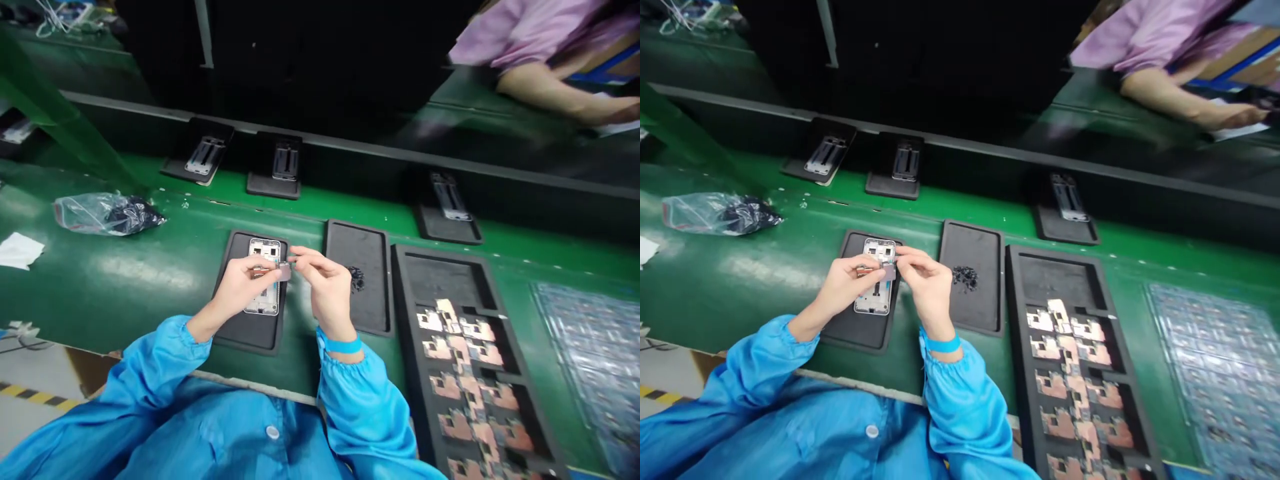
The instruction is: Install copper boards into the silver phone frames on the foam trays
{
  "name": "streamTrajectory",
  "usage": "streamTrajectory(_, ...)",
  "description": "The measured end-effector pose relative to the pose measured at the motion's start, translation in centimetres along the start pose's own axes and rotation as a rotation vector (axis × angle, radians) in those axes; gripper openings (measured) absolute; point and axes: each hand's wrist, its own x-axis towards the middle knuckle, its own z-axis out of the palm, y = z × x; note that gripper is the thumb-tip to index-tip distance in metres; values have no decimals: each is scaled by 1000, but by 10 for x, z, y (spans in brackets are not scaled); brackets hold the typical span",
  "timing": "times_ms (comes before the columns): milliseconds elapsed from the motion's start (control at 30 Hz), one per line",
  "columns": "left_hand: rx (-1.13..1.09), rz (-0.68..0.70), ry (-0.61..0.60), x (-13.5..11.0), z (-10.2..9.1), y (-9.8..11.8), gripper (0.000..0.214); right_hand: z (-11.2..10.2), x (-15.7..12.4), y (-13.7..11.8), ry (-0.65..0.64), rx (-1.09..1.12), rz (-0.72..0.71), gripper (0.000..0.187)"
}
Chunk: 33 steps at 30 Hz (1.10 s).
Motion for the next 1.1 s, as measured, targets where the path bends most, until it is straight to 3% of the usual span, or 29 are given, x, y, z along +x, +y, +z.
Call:
streamTrajectory(267, 2, 148, -3, -5, -4, 4, 6, 13, -9, 3, -28, -95, -134, 5)
streamTrajectory(800, 172, 456, 53, -17, 5, 12, 13, 15, -18, 2, 71, -309, -569, 13)
streamTrajectory(1100, 342, 634, 91, -19, 5, 8, 14, 13, -19, 4, 57, -292, -631, 20)
